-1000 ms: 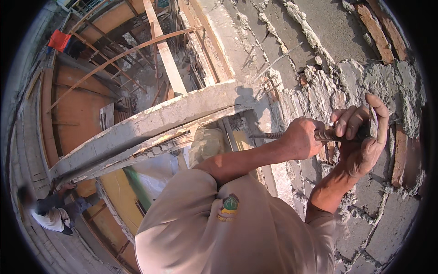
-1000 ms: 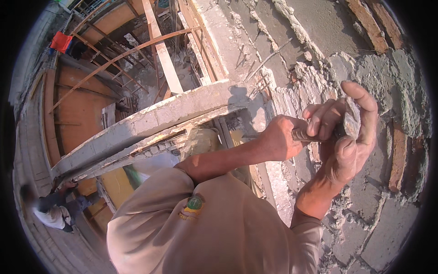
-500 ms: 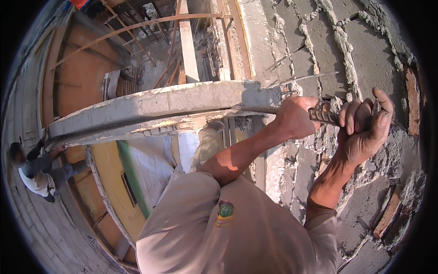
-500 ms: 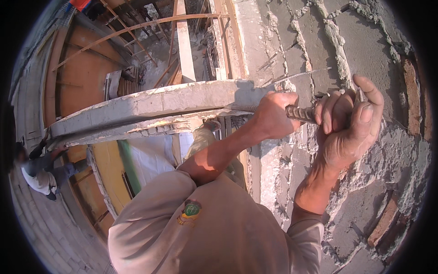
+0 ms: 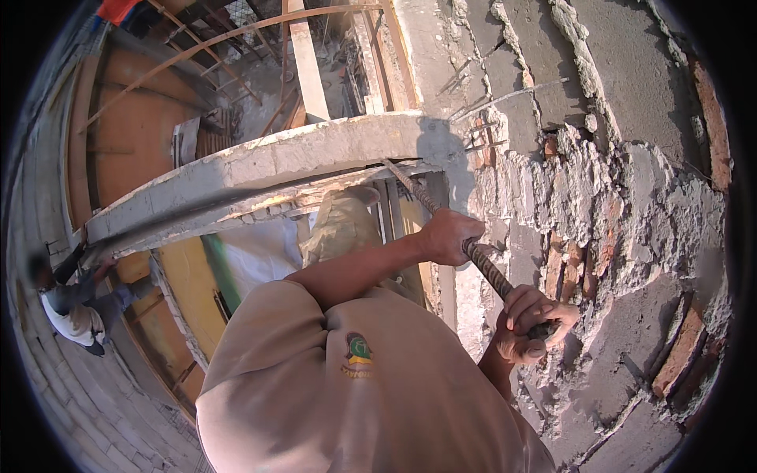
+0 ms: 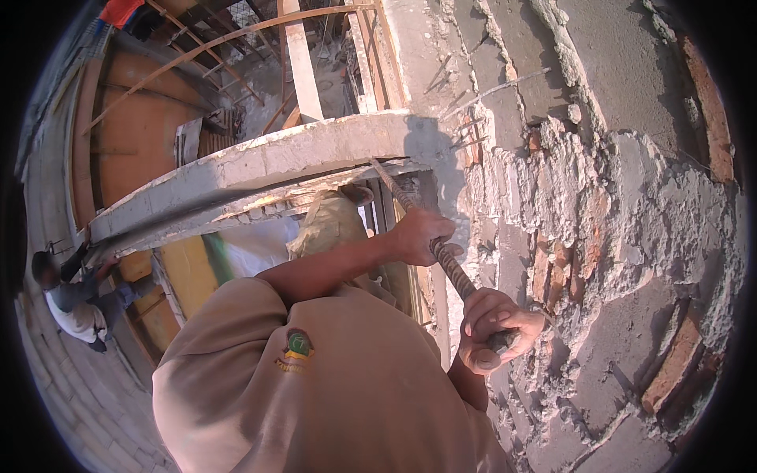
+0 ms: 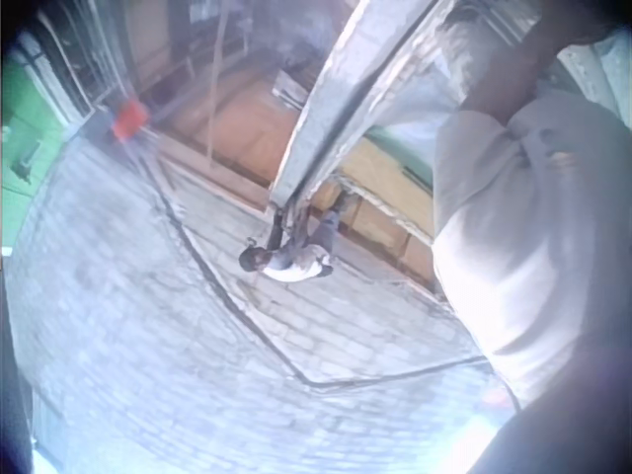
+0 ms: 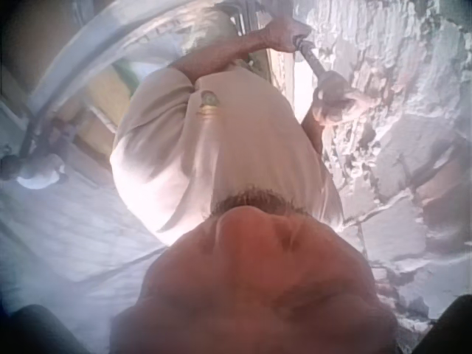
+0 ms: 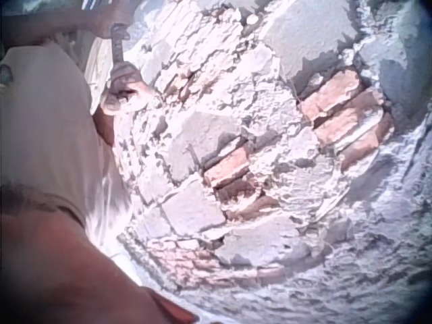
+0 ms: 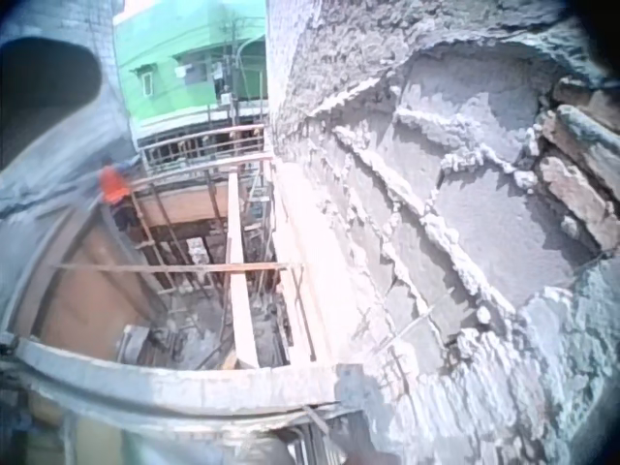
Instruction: The person inserts a long steel rebar into a concrete beam opening and pushes it into place. The person then uses a hammer to tap the rebar further into the beam. The person continues to adjust and secure the rebar within the beam structure.
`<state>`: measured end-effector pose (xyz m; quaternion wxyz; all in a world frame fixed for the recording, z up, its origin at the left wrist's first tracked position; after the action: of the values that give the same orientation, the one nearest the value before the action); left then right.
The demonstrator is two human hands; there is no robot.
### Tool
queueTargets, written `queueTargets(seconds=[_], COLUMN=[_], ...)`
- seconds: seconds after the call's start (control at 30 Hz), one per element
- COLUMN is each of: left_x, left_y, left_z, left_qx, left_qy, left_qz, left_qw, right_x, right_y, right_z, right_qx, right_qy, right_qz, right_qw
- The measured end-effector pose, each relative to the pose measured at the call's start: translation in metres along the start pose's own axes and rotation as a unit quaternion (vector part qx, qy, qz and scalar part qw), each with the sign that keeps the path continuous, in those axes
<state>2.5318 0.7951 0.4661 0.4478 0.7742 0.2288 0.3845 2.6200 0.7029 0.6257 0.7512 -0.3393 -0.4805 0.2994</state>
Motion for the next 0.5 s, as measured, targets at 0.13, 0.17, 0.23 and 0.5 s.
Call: queueTargets(seconds=[0.13, 0.17, 0.23, 0.5], left_x=[-0.027, -0.021, 0.000, 0.098], left_y=[0.019, 0.016, 0.002, 0.075], left_z=[0.014, 0.011, 0.003, -0.103], left_qx=[0.003, 0.014, 0.026, -0.016], left_qy=[0.034, 0.038, 0.021, 0.093], left_qz=[0.016, 0.012, -0.035, -0.056], left_qw=[0.999, 0.999, 0.999, 0.994], right_x=[-0.036, -0.030, 0.007, 0.190], right_y=[-0.021, -0.019, -0.009, -0.062], right_z=[-0.016, -0.012, 0.001, 0.099], right_qx=[0.012, -0.015, -0.095, -0.124], right_qy=[-0.105, -0.076, 0.001, 0.000], right_qz=[0.041, 0.045, 0.069, 0.012], right_qw=[0.994, 0.996, 0.993, 0.992])
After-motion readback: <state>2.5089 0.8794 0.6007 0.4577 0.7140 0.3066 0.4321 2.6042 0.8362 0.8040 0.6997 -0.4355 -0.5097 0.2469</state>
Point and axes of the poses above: each hand's wrist, its own x-axis towards the middle knuckle, its own z-axis out of the palm, y = z × x, the point moved 5 cm from there along x, towards the middle knuckle, and after that the axes turned 1 degree about -z, right-handed, at the moved point
